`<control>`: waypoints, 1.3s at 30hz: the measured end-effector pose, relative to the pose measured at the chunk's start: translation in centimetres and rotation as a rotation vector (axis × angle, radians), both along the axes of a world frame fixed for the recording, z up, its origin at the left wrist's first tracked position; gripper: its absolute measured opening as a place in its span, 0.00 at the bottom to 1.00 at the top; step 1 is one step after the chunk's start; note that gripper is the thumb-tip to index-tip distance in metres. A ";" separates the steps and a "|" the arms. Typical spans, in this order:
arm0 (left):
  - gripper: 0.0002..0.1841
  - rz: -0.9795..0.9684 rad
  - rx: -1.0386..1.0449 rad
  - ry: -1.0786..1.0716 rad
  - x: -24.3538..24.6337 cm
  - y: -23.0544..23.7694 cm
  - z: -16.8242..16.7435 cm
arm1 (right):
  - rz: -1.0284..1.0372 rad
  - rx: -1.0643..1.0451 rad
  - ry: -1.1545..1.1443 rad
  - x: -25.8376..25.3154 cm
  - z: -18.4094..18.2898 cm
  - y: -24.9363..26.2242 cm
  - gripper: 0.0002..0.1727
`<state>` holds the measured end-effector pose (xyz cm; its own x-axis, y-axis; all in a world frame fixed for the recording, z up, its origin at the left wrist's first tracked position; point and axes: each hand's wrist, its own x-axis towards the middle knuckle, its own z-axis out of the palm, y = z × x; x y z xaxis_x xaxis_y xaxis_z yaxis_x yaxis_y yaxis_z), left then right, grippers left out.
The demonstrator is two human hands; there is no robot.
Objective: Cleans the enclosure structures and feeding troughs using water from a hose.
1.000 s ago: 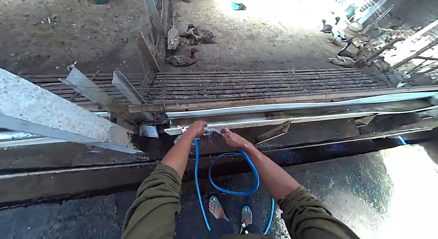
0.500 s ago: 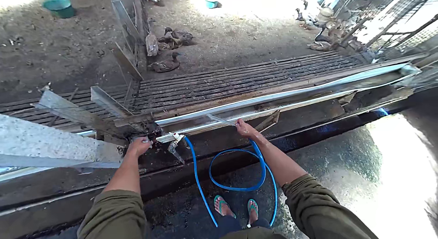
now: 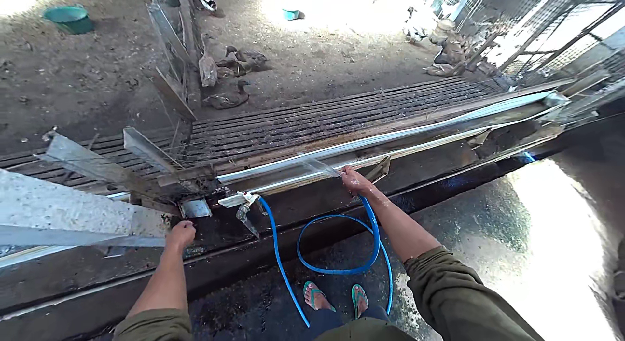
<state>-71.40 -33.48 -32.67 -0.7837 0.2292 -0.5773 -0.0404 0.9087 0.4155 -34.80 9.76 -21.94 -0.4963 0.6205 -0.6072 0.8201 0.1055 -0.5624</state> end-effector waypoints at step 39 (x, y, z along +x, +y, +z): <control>0.22 0.019 -0.018 -0.174 18.5 -12.0 -4.9 | 0.562 0.015 -0.073 -11.3 3.7 -19.5 0.23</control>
<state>-52.88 -45.45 -37.55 -0.6759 0.2043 -0.7082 -0.1270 0.9142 0.3849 -46.15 -9.74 -18.27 -0.7097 0.2823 -0.6455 0.6724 0.5448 -0.5011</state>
